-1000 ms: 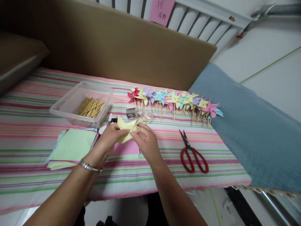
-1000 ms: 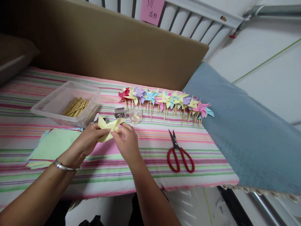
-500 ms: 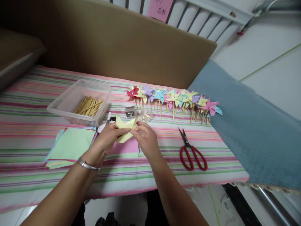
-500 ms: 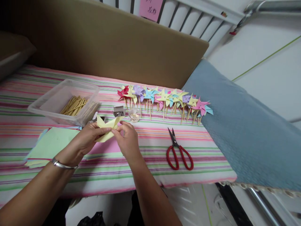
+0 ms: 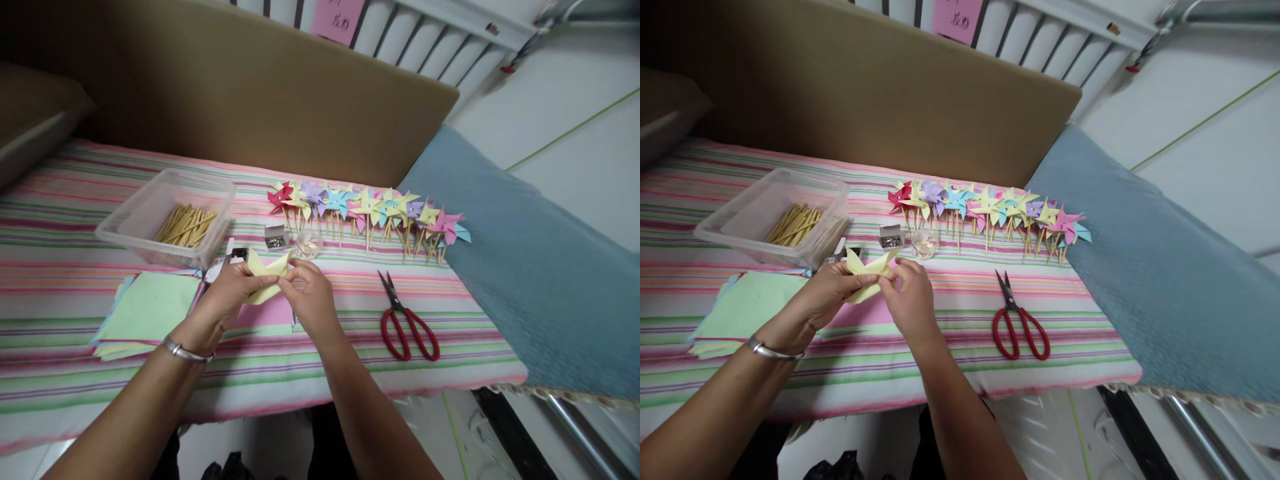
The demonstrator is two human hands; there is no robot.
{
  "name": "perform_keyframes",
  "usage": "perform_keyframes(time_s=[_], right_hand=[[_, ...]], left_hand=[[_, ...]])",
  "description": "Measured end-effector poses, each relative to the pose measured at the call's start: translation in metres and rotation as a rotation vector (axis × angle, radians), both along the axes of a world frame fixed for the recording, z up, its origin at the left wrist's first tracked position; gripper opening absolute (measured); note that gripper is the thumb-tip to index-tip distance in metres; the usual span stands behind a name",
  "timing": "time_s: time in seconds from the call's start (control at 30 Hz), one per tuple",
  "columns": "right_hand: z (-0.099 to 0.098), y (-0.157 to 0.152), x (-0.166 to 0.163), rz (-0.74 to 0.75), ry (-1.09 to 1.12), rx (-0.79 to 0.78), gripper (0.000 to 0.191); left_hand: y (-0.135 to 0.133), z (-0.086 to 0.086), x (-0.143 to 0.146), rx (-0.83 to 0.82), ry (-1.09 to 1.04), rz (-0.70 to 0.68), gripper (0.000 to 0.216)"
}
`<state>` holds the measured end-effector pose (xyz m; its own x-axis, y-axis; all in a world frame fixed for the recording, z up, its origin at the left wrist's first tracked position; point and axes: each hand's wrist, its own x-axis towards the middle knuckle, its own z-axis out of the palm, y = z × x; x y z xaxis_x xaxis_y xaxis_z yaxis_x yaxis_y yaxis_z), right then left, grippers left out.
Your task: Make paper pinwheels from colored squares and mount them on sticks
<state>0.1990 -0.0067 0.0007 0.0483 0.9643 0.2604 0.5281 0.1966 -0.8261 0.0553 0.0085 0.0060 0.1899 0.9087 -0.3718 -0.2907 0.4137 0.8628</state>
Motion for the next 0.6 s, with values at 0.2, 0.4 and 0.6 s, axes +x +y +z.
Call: perform_keyframes(time_s=[0.2,0.4,0.6], right_hand=[[0.0028,-0.0029,-0.0020,-0.002,-0.009,-0.003,0.013],[0.0059,-0.0030,0.0004,0.002,0.355,-0.161,0.016],[0.0010,-0.0010,-0.0015,0.081,0.633,-0.318,0.026]], left_hand=[[0.0014,0.0047,0.0021,0.018,0.007,0.032,0.019],[0.0021,0.0078,-0.0027,0.048,0.041,0.078,0.027],[0.0025,0.0041,-0.0038,0.071,0.020,0.057,0.026]])
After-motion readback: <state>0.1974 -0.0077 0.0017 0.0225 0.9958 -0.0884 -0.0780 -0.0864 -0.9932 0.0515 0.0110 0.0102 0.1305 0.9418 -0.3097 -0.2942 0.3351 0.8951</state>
